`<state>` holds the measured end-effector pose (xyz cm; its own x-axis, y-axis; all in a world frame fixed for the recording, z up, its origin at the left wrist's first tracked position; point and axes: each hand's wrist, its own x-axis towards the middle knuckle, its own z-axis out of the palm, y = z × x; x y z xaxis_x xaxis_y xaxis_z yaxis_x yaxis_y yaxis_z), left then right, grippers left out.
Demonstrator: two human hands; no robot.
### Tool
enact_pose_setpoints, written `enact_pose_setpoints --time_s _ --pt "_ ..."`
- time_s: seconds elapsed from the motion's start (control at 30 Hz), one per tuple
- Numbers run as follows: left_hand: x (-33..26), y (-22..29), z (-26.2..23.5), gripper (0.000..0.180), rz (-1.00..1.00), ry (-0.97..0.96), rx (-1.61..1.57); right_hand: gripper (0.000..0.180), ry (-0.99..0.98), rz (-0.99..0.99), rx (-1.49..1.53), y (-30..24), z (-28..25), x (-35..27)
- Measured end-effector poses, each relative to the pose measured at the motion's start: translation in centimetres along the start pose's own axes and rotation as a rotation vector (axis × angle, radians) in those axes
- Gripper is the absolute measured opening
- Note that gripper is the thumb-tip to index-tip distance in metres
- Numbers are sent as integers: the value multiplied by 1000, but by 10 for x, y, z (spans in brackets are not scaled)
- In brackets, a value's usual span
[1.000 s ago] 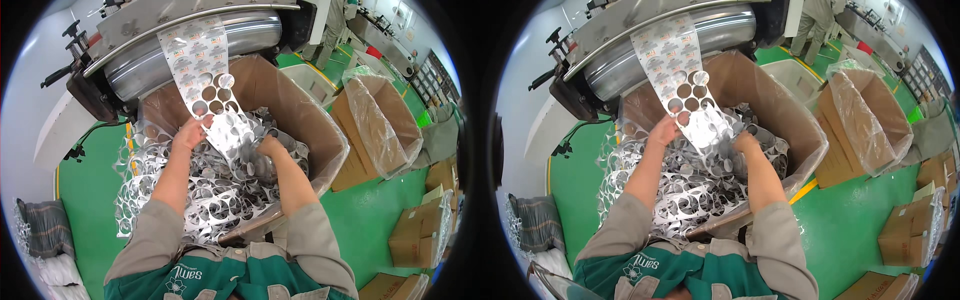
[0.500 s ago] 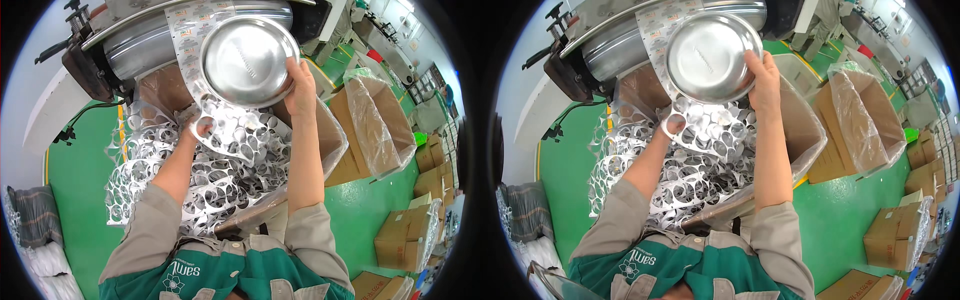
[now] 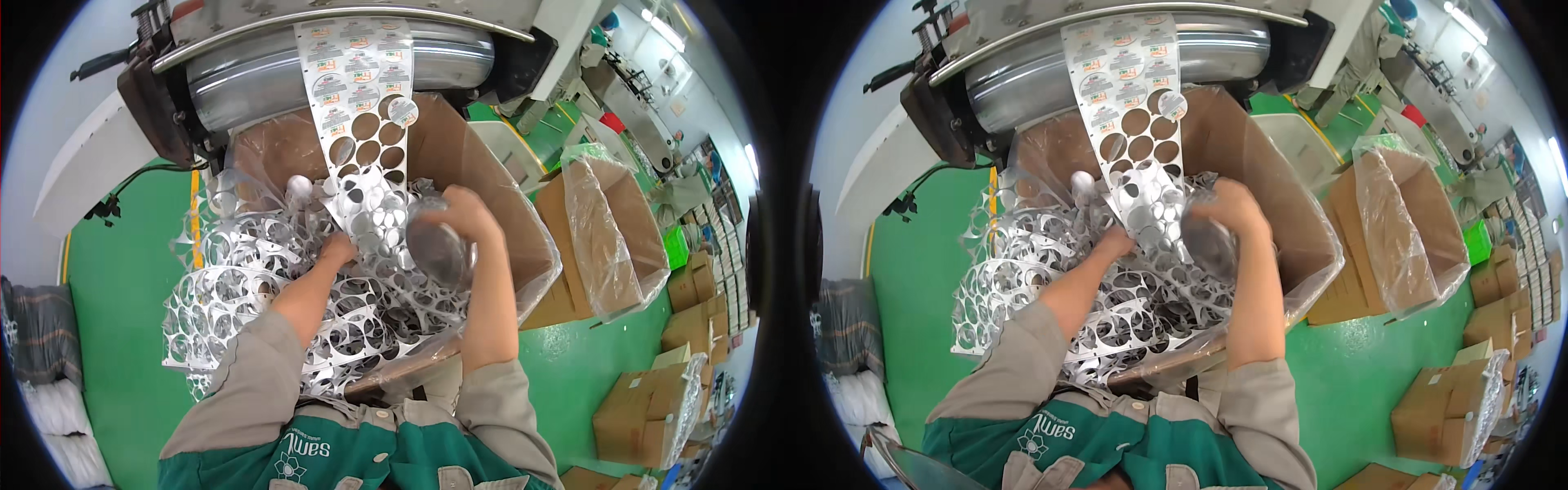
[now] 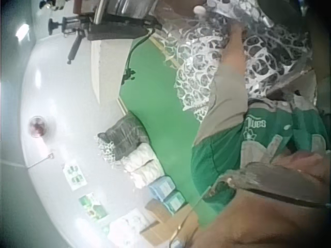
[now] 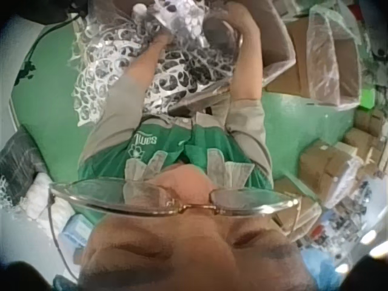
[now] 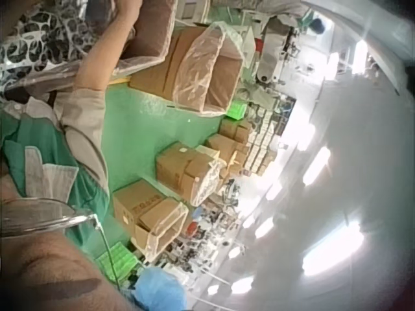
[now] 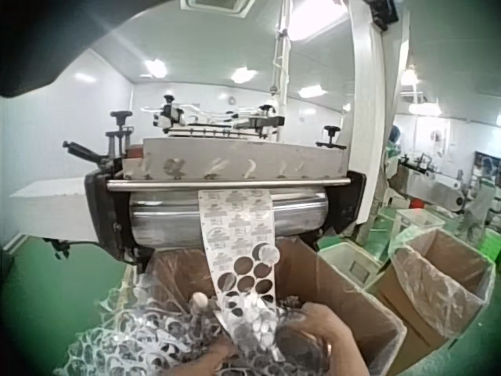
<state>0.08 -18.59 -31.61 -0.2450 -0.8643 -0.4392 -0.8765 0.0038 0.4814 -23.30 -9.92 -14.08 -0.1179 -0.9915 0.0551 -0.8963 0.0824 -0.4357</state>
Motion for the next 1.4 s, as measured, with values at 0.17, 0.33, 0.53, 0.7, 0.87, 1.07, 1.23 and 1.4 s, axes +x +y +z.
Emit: enact_pose_setpoints --time_s 0.17,0.33,0.53,0.7,0.87,1.07,1.23,1.4 --pt "-24 -2 14 35 16 -93 258 41 260 -126 1536 -61 -32 0" --pt "-14 -10 18 37 33 -243 374 61 248 488 751 19 88 33" --pt "-31 4 28 26 56 -97 282 62 -265 117 -44 24 54 12" --pt "-33 2 52 27 185 -361 513 24 108 -14 1319 -54 -37 -6" --pt "-20 -21 83 27 382 -258 539 45 217 408 1556 -13 71 35" --pt "-25 -2 -28 63 -78 -514 65 64 -300 382 1 75 147 10" --pt "-13 12 -87 68 212 -99 -936 63 -451 420 48 62 118 6" --pt "21 -10 -74 17 149 417 -692 47 -333 266 54 27 89 10"
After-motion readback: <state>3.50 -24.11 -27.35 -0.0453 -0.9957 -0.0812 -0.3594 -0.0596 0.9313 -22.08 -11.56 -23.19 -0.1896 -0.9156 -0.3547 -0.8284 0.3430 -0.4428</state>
